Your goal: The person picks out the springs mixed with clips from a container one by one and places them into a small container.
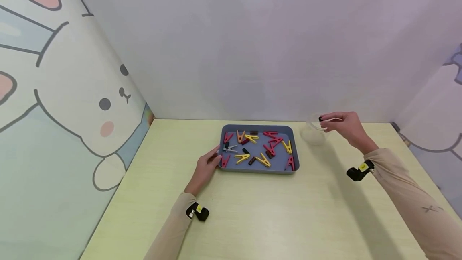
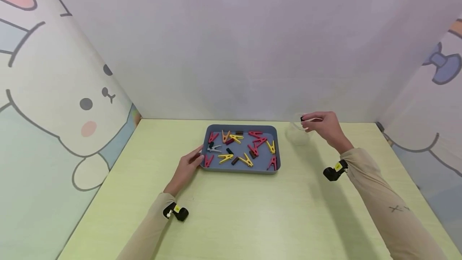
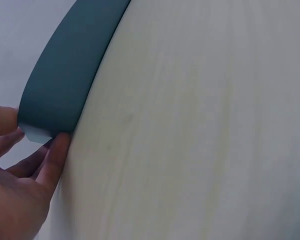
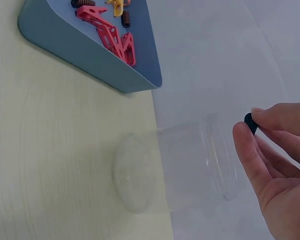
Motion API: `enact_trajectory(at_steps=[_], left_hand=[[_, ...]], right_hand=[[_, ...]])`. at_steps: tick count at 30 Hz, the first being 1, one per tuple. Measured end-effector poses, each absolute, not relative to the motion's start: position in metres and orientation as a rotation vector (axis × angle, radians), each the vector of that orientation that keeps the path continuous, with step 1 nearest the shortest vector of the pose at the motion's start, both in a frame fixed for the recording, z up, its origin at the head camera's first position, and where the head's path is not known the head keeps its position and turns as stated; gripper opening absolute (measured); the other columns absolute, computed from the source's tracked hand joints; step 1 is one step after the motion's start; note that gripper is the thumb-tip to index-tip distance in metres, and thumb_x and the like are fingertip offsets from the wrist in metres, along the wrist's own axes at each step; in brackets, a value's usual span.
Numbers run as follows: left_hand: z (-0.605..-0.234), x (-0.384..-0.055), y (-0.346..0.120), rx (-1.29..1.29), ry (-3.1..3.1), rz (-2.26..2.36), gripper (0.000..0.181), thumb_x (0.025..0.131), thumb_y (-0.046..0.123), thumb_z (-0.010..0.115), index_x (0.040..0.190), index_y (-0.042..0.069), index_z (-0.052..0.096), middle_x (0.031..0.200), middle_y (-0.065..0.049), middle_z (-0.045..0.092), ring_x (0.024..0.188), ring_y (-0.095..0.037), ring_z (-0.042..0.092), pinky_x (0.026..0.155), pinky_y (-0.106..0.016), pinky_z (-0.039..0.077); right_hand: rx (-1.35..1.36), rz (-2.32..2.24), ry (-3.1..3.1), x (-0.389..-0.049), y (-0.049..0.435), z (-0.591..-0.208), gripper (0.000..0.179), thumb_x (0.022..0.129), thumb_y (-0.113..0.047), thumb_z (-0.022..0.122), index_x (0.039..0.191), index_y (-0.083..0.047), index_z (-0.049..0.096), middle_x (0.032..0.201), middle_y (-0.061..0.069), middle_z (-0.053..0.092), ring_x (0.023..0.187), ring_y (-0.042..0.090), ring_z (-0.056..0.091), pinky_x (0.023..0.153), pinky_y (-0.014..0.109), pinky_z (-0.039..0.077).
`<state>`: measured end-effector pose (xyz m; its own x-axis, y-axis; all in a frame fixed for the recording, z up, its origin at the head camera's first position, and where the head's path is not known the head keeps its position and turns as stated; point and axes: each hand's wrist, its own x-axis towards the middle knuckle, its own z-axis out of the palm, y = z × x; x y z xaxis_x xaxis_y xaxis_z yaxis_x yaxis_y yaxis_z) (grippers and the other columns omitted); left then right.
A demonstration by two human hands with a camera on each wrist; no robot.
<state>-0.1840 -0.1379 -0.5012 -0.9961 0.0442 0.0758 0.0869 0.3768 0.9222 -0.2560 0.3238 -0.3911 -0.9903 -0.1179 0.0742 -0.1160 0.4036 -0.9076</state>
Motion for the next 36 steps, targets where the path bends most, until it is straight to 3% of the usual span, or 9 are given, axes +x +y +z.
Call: enact_trajectory(at_steps=[9, 16, 25, 28, 31, 34, 36], left_hand=[[-0.5029, -0.1852, -0.1377, -0.109, -2.574, -1.754, 0.041, 0.096, 0.02, 0.058, 0.136, 0.019, 0.054, 0.108, -0.007, 0.062, 0.097, -0.017, 0.055, 0.087, -0.035, 0.044], [-0.5016, -0.1845, -0.1372, -0.123, -2.571, -1.737, 0.042, 0.095, 0.021, 0.058, 0.137, 0.018, 0.054, 0.106, -0.006, 0.062, 0.095, -0.016, 0.055, 0.085, -0.033, 0.045], [-0.5015, -0.184, -0.1367, -0.114, -2.576, -1.754, 0.042, 0.096, 0.021, 0.058, 0.137, 0.018, 0.053, 0.108, -0.007, 0.062, 0.097, -0.017, 0.055, 0.088, -0.037, 0.044], [-0.5016, -0.1839, -0.1369, -0.107, -2.582, -1.761, 0.042, 0.096, 0.022, 0.058, 0.137, 0.019, 0.053, 0.11, -0.006, 0.061, 0.098, -0.017, 0.055, 0.089, -0.038, 0.043], [-0.5019, -0.184, -0.1371, -0.115, -2.577, -1.767, 0.042, 0.096, 0.024, 0.058, 0.137, 0.019, 0.053, 0.11, -0.007, 0.061, 0.098, -0.018, 0.054, 0.09, -0.039, 0.043], [-0.5028, -0.1843, -0.1374, -0.125, -2.571, -1.761, 0.042, 0.096, 0.024, 0.058, 0.137, 0.018, 0.053, 0.111, -0.008, 0.061, 0.099, -0.019, 0.055, 0.09, -0.04, 0.043], [-0.5025, -0.1846, -0.1376, -0.122, -2.572, -1.757, 0.042, 0.096, 0.023, 0.058, 0.137, 0.019, 0.053, 0.11, -0.008, 0.062, 0.098, -0.019, 0.055, 0.089, -0.039, 0.043]], right_hand=[[-0.207, -1.587, 2.702, -0.2595, 0.3289, -0.3936, 0.032, 0.089, -0.016, 0.067, 0.11, 0.009, 0.065, 0.111, 0.012, 0.067, 0.07, 0.017, 0.068, 0.07, 0.026, 0.053], [-0.205, -1.538, 2.732, -0.2622, 0.3302, -0.3941, 0.034, 0.089, -0.015, 0.067, 0.111, 0.011, 0.064, 0.113, 0.009, 0.066, 0.069, 0.016, 0.067, 0.068, 0.029, 0.054], [-0.234, -1.483, 2.758, -0.2665, 0.3315, -0.3965, 0.032, 0.09, -0.012, 0.065, 0.11, 0.012, 0.064, 0.122, 0.027, 0.058, 0.066, 0.016, 0.066, 0.064, 0.027, 0.053], [-0.198, -1.445, 2.801, -0.2666, 0.3313, -0.396, 0.028, 0.09, -0.011, 0.062, 0.108, 0.01, 0.066, 0.114, 0.023, 0.063, 0.065, 0.018, 0.066, 0.063, 0.026, 0.051], [-0.159, -1.444, 2.85, -0.2652, 0.3301, -0.3946, 0.024, 0.089, -0.01, 0.061, 0.103, 0.009, 0.068, 0.098, 0.01, 0.069, 0.065, 0.017, 0.067, 0.063, 0.023, 0.049], [-0.166, -1.489, 2.865, -0.2648, 0.3281, -0.3923, 0.022, 0.089, -0.008, 0.06, 0.099, 0.01, 0.068, 0.085, -0.002, 0.068, 0.065, 0.015, 0.067, 0.062, 0.022, 0.051], [-0.179, -1.504, 2.87, -0.2647, 0.3266, -0.391, 0.021, 0.089, -0.006, 0.06, 0.099, 0.011, 0.067, 0.084, -0.003, 0.068, 0.065, 0.014, 0.067, 0.062, 0.024, 0.052]])
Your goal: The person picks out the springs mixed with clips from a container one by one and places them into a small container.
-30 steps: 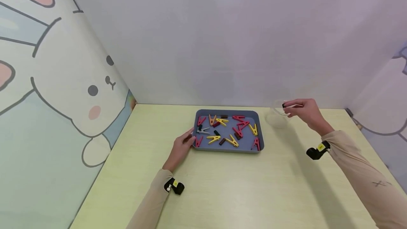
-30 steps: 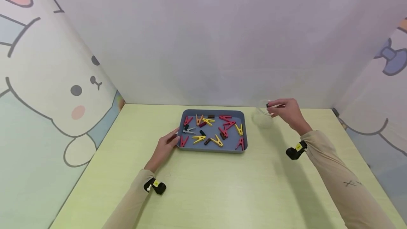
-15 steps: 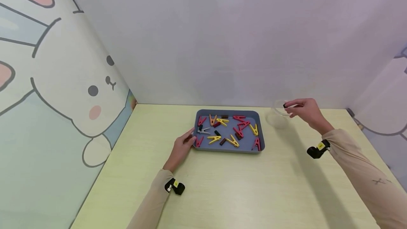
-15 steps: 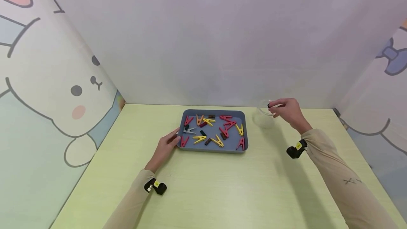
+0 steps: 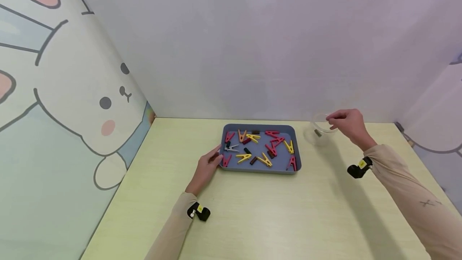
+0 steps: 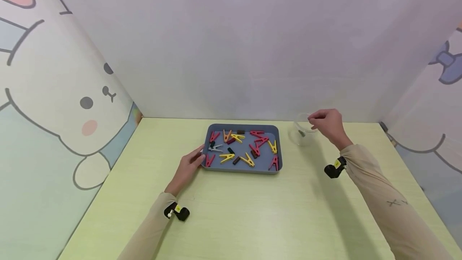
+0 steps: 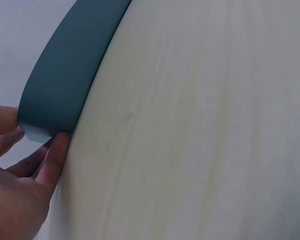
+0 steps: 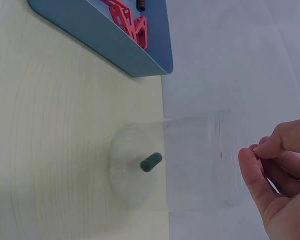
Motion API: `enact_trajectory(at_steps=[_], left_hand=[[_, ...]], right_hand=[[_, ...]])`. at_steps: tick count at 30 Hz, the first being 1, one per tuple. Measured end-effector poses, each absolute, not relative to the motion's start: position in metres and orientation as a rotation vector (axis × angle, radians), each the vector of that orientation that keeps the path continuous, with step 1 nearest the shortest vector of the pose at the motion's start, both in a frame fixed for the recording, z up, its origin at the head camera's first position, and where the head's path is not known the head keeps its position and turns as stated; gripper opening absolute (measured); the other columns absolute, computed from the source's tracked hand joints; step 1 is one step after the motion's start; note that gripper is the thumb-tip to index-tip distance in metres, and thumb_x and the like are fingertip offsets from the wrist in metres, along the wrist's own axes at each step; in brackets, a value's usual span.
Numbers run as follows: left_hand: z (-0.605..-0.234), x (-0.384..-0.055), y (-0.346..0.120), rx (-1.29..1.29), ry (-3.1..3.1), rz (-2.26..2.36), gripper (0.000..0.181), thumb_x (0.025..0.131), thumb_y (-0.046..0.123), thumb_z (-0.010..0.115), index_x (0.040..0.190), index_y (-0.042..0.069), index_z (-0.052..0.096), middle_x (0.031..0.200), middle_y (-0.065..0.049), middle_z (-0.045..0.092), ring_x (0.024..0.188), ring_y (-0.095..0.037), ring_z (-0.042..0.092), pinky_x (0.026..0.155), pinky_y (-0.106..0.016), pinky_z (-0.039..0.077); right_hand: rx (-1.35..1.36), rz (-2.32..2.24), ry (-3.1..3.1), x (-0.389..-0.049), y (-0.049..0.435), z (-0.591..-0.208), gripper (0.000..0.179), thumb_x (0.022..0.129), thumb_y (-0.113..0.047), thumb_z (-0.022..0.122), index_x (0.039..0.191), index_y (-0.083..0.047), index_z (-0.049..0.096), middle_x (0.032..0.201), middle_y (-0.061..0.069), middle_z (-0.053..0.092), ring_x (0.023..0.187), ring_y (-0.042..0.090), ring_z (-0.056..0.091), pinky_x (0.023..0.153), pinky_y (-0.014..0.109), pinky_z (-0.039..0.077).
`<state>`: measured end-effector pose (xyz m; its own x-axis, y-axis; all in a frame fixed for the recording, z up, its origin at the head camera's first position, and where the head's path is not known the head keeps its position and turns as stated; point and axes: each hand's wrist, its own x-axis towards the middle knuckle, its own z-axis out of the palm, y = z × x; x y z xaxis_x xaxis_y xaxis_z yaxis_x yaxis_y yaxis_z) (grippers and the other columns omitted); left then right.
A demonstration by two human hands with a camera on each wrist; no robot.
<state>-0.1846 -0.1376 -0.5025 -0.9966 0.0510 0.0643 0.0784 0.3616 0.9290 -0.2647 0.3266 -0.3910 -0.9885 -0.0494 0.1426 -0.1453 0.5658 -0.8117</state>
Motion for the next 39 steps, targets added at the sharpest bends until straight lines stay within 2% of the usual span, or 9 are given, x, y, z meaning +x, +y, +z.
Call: enact_trajectory(at_steps=[5, 7, 11, 14, 16, 22, 28, 35, 39], left_hand=[[-0.502, -0.185, -0.138, -0.116, -2.58, -1.74, 0.042, 0.096, 0.021, 0.058, 0.137, 0.019, 0.053, 0.109, -0.007, 0.063, 0.097, -0.017, 0.056, 0.089, -0.037, 0.044], [-0.496, -0.183, -0.137, -0.144, -2.574, -1.747, 0.042, 0.096, 0.018, 0.058, 0.137, 0.014, 0.052, 0.109, -0.01, 0.062, 0.097, -0.018, 0.056, 0.087, -0.037, 0.045], [-0.476, -0.175, -0.134, -0.179, -2.588, -1.767, 0.043, 0.097, 0.014, 0.055, 0.138, 0.007, 0.049, 0.11, -0.015, 0.061, 0.097, -0.021, 0.056, 0.087, -0.038, 0.044], [-0.468, -0.171, -0.133, -0.184, -2.604, -1.768, 0.044, 0.097, 0.013, 0.055, 0.139, 0.005, 0.048, 0.112, -0.016, 0.061, 0.098, -0.023, 0.056, 0.088, -0.039, 0.044], [-0.475, -0.175, -0.134, -0.174, -2.6, -1.776, 0.044, 0.096, 0.014, 0.056, 0.139, 0.007, 0.049, 0.112, -0.016, 0.061, 0.098, -0.023, 0.055, 0.088, -0.04, 0.043], [-0.5, -0.185, -0.138, -0.133, -2.592, -1.742, 0.043, 0.096, 0.021, 0.057, 0.138, 0.016, 0.051, 0.11, -0.009, 0.062, 0.099, -0.019, 0.055, 0.089, -0.039, 0.043], [-0.501, -0.186, -0.138, -0.129, -2.583, -1.708, 0.043, 0.095, 0.02, 0.059, 0.137, 0.016, 0.053, 0.107, -0.008, 0.063, 0.098, -0.019, 0.055, 0.089, -0.039, 0.044], [-0.496, -0.186, -0.137, -0.119, -2.598, -1.699, 0.043, 0.095, 0.018, 0.058, 0.137, 0.014, 0.052, 0.107, -0.009, 0.063, 0.096, -0.019, 0.056, 0.088, -0.039, 0.044], [-0.497, -0.186, -0.137, -0.104, -2.604, -1.705, 0.042, 0.095, 0.019, 0.058, 0.137, 0.016, 0.053, 0.105, -0.007, 0.063, 0.095, -0.017, 0.055, 0.088, -0.037, 0.044]], right_hand=[[0.166, 1.399, -2.683, -0.266, 0.325, -0.392, 0.02, 0.088, -0.002, 0.061, 0.101, 0.012, 0.065, 0.09, 0.016, 0.068, 0.063, 0.012, 0.064, 0.06, 0.028, 0.053], [0.172, 1.398, -2.686, -0.267, 0.325, -0.393, 0.019, 0.087, -0.001, 0.061, 0.101, 0.012, 0.065, 0.091, 0.018, 0.067, 0.064, 0.009, 0.063, 0.059, 0.028, 0.053], [0.18, 1.408, -2.68, -0.268, 0.325, -0.393, 0.02, 0.086, 0.0, 0.063, 0.102, 0.013, 0.064, 0.088, 0.013, 0.069, 0.066, 0.004, 0.061, 0.058, 0.027, 0.053], [0.19, 1.398, -2.682, -0.266, 0.325, -0.392, 0.021, 0.087, 0.0, 0.063, 0.103, 0.012, 0.064, 0.092, 0.018, 0.068, 0.067, 0.002, 0.061, 0.059, 0.026, 0.053], [0.2, 1.395, -2.682, -0.266, 0.325, -0.391, 0.022, 0.087, -0.001, 0.063, 0.105, 0.012, 0.064, 0.096, 0.022, 0.066, 0.068, 0.001, 0.061, 0.06, 0.026, 0.053], [0.219, 1.4, -2.66, -0.264, 0.32, -0.388, 0.023, 0.087, -0.003, 0.064, 0.106, 0.011, 0.064, 0.094, 0.019, 0.067, 0.07, 0.002, 0.062, 0.061, 0.029, 0.053], [0.258, 1.368, -2.673, -0.262, 0.314, -0.386, 0.023, 0.088, -0.006, 0.065, 0.106, 0.007, 0.066, 0.097, 0.02, 0.066, 0.076, 0.012, 0.065, 0.061, 0.024, 0.052], [0.285, 1.327, -2.712, -0.258, 0.305, -0.382, 0.023, 0.088, -0.007, 0.066, 0.107, 0.005, 0.066, 0.103, 0.023, 0.064, 0.074, -0.001, 0.059, 0.061, 0.022, 0.051], [0.309, 1.325, -2.715, -0.257, 0.3, -0.381, 0.022, 0.087, -0.006, 0.066, 0.106, 0.006, 0.066, 0.105, 0.024, 0.064, 0.075, -0.001, 0.059, 0.061, 0.023, 0.052]])
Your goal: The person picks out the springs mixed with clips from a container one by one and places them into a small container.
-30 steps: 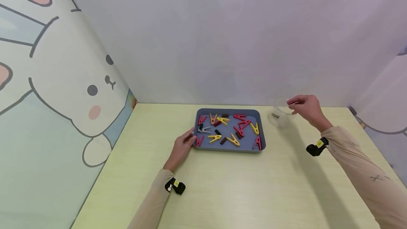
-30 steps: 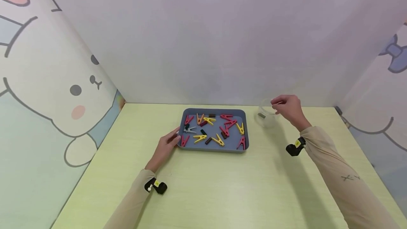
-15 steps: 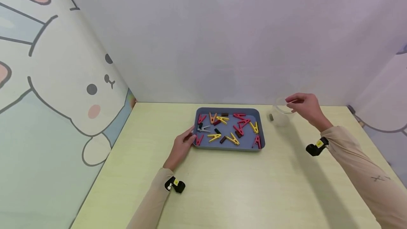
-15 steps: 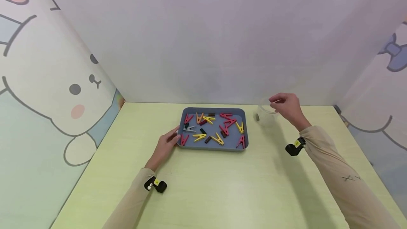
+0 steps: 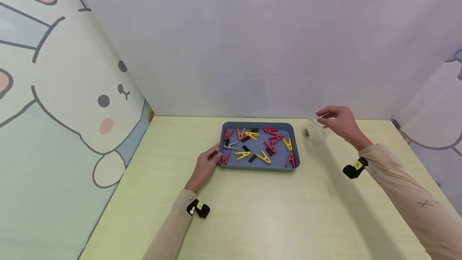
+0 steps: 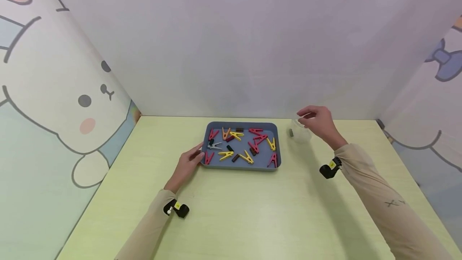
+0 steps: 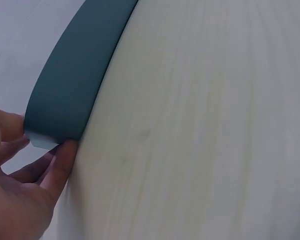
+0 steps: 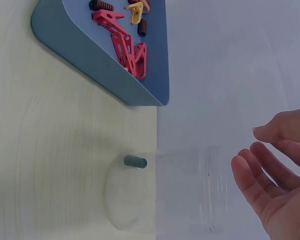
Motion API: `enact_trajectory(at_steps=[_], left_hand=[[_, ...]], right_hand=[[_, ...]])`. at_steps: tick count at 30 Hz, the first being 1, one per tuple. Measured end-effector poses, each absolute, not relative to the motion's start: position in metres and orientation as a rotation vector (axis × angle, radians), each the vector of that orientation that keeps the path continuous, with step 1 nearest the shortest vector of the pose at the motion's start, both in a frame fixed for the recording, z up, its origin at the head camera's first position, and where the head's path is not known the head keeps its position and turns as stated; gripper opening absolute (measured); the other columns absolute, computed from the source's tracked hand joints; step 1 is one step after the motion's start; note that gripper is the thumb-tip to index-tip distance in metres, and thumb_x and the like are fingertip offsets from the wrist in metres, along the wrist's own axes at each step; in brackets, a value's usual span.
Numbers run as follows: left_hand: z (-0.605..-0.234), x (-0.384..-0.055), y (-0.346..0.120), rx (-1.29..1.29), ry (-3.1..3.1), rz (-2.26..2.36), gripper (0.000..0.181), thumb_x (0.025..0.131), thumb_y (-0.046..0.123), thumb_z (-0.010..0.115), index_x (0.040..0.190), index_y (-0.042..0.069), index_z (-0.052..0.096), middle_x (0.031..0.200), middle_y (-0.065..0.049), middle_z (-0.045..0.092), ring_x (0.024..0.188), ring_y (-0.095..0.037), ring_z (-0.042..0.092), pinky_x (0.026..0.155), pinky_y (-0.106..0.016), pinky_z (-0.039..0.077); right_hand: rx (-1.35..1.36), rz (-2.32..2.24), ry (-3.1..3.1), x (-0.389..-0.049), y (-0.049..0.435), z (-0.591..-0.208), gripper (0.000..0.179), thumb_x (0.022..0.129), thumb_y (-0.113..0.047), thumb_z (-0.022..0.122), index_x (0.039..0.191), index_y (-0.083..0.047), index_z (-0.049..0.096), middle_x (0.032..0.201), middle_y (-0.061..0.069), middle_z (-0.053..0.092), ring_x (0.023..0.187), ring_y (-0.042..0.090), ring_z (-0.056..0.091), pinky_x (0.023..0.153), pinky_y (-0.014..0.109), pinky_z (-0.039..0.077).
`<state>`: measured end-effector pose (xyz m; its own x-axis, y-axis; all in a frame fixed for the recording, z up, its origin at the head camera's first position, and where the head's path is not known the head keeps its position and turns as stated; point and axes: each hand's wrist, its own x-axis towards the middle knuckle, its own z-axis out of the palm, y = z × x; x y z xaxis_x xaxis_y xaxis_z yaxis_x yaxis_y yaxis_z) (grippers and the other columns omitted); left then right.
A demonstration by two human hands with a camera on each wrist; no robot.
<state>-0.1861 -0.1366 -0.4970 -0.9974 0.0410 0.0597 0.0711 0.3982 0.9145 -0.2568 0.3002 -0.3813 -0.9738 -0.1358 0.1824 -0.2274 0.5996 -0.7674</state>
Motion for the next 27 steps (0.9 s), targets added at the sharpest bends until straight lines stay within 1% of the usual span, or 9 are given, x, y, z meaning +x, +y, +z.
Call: enact_trajectory(at_steps=[5, 11, 15, 18, 23, 25, 27], left_hand=[[-0.497, -0.187, -0.137, -0.121, -2.607, -1.684, 0.043, 0.095, 0.019, 0.058, 0.137, 0.014, 0.052, 0.105, -0.007, 0.063, 0.095, -0.018, 0.055, 0.088, -0.037, 0.043], [-0.498, -0.188, -0.137, -0.159, -2.598, -1.666, 0.042, 0.096, 0.017, 0.057, 0.137, 0.012, 0.052, 0.104, -0.009, 0.063, 0.095, -0.019, 0.055, 0.087, -0.037, 0.044], [-0.499, -0.188, -0.137, -0.204, -2.581, -1.63, 0.042, 0.095, 0.015, 0.057, 0.137, 0.008, 0.052, 0.101, -0.01, 0.063, 0.092, -0.019, 0.056, 0.083, -0.035, 0.045], [-0.498, -0.188, -0.137, -0.188, -2.578, -1.647, 0.042, 0.095, 0.015, 0.058, 0.137, 0.009, 0.053, 0.101, -0.01, 0.064, 0.092, -0.019, 0.057, 0.085, -0.036, 0.045], [-0.497, -0.188, -0.136, -0.127, -2.596, -1.675, 0.043, 0.094, 0.016, 0.059, 0.137, 0.013, 0.053, 0.103, -0.009, 0.064, 0.095, -0.019, 0.057, 0.088, -0.039, 0.044], [-0.498, -0.188, -0.136, -0.117, -2.604, -1.675, 0.042, 0.095, 0.016, 0.059, 0.137, 0.014, 0.053, 0.104, -0.009, 0.064, 0.096, -0.019, 0.056, 0.089, -0.039, 0.043], [-0.499, -0.188, -0.137, -0.118, -2.601, -1.68, 0.042, 0.095, 0.017, 0.059, 0.137, 0.014, 0.053, 0.104, -0.009, 0.064, 0.095, -0.019, 0.056, 0.089, -0.039, 0.043]], right_hand=[[0.338, 1.317, -2.719, -0.255, 0.295, -0.38, 0.021, 0.087, -0.007, 0.067, 0.105, 0.005, 0.067, 0.105, 0.024, 0.063, 0.076, -0.001, 0.059, 0.062, 0.024, 0.052], [0.349, 1.296, -2.751, -0.254, 0.289, -0.379, 0.02, 0.088, -0.01, 0.067, 0.105, 0.001, 0.068, 0.106, 0.02, 0.063, 0.078, 0.0, 0.058, 0.062, 0.023, 0.052], [0.379, 1.294, -2.749, -0.255, 0.286, -0.38, 0.02, 0.087, -0.01, 0.068, 0.105, 0.0, 0.069, 0.104, 0.017, 0.064, 0.079, 0.002, 0.06, 0.063, 0.025, 0.052], [0.395, 1.305, -2.746, -0.254, 0.283, -0.38, 0.019, 0.087, -0.009, 0.068, 0.104, -0.001, 0.069, 0.104, 0.016, 0.064, 0.079, 0.005, 0.061, 0.063, 0.025, 0.052], [0.399, 1.299, -2.768, -0.252, 0.277, -0.38, 0.019, 0.087, -0.008, 0.068, 0.104, 0.0, 0.069, 0.105, 0.018, 0.064, 0.083, 0.011, 0.062, 0.063, 0.026, 0.052], [0.407, 1.293, -2.778, -0.251, 0.275, -0.381, 0.019, 0.087, -0.009, 0.068, 0.104, 0.0, 0.068, 0.105, 0.019, 0.063, 0.085, 0.017, 0.062, 0.064, 0.028, 0.053], [0.422, 1.294, -2.783, -0.249, 0.273, -0.38, 0.02, 0.087, -0.011, 0.068, 0.104, 0.0, 0.068, 0.106, 0.018, 0.063, 0.088, 0.023, 0.062, 0.064, 0.027, 0.053]])
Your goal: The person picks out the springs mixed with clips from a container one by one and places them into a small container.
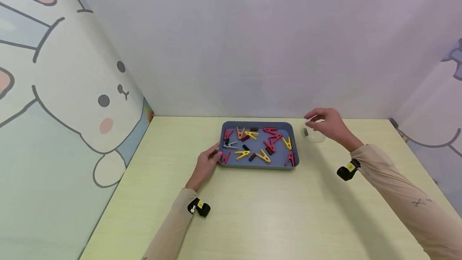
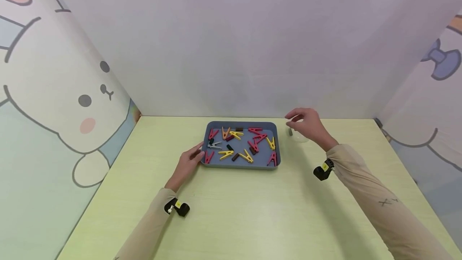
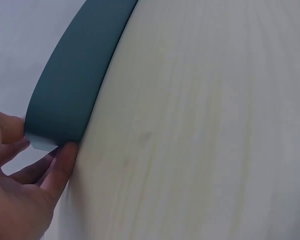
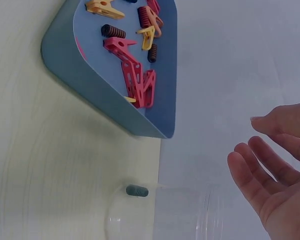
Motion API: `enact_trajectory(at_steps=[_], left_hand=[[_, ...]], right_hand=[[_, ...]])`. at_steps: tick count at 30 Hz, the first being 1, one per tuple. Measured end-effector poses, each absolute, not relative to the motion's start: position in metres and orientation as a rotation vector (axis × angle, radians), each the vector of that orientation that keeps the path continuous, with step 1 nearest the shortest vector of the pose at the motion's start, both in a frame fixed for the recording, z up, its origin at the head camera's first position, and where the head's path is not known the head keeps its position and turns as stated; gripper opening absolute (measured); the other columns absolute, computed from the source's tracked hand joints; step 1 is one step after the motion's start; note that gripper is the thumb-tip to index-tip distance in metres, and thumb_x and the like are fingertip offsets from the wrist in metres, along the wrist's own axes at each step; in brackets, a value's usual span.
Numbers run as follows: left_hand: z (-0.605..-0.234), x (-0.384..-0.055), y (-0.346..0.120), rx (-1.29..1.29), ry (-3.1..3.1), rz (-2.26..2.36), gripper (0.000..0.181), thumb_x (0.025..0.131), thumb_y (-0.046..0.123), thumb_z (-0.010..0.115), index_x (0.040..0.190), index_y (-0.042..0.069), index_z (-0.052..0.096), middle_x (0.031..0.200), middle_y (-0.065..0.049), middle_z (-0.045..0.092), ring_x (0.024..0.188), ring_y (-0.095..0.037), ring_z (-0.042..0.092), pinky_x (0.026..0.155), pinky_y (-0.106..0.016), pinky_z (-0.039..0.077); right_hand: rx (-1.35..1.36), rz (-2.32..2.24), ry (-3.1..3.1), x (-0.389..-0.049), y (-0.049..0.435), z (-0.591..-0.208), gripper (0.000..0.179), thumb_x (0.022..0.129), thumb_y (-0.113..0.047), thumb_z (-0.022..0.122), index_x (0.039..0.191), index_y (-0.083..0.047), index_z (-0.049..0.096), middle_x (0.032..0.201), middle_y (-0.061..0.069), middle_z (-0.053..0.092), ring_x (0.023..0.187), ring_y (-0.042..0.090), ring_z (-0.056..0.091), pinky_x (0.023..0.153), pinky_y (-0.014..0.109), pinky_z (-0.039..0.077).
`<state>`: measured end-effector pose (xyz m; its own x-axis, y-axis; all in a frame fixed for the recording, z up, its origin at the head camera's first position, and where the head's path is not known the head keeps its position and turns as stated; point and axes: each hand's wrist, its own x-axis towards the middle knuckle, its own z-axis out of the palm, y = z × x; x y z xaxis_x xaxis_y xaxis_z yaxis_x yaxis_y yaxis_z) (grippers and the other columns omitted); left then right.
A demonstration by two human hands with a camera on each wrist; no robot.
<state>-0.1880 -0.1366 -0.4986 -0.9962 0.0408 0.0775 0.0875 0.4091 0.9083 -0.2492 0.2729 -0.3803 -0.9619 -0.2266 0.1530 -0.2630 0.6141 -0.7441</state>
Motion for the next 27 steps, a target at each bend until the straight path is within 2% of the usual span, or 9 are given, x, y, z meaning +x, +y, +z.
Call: enact_trajectory(at_steps=[4, 9, 17, 27], left_hand=[[-0.5, -0.189, -0.138, -0.128, -2.606, -1.691, 0.043, 0.096, 0.019, 0.058, 0.138, 0.015, 0.052, 0.111, -0.01, 0.063, 0.1, -0.02, 0.057, 0.091, -0.04, 0.043], [-0.5, -0.189, -0.138, -0.117, -2.626, -1.714, 0.044, 0.096, 0.02, 0.057, 0.139, 0.017, 0.05, 0.123, -0.009, 0.06, 0.107, -0.02, 0.057, 0.095, -0.039, 0.043], [-0.498, -0.188, -0.139, -0.126, -2.601, -1.756, 0.044, 0.095, 0.018, 0.058, 0.138, 0.015, 0.051, 0.121, -0.011, 0.061, 0.106, -0.022, 0.057, 0.094, -0.04, 0.043], [-0.498, -0.187, -0.139, -0.126, -2.608, -1.739, 0.044, 0.096, 0.02, 0.057, 0.139, 0.015, 0.05, 0.122, -0.01, 0.06, 0.107, -0.02, 0.057, 0.095, -0.039, 0.043]], right_hand=[[0.442, 1.304, -2.795, -0.248, 0.269, -0.382, 0.022, 0.087, -0.015, 0.069, 0.104, 0.0, 0.068, 0.107, 0.02, 0.062, 0.09, 0.031, 0.062, 0.064, 0.026, 0.052], [0.43, 1.3, -2.811, -0.249, 0.263, -0.386, 0.021, 0.087, -0.016, 0.07, 0.103, -0.003, 0.069, 0.108, 0.018, 0.062, 0.089, 0.029, 0.063, 0.064, 0.026, 0.051], [0.461, 1.314, -2.817, -0.246, 0.256, -0.39, 0.023, 0.087, -0.014, 0.07, 0.104, 0.001, 0.068, 0.11, 0.02, 0.062, 0.09, 0.033, 0.063, 0.063, 0.024, 0.051], [0.511, 1.366, -2.816, -0.244, 0.245, -0.398, 0.02, 0.086, -0.007, 0.068, 0.104, 0.001, 0.067, 0.109, 0.02, 0.061, 0.087, 0.031, 0.062, 0.064, 0.035, 0.054]])
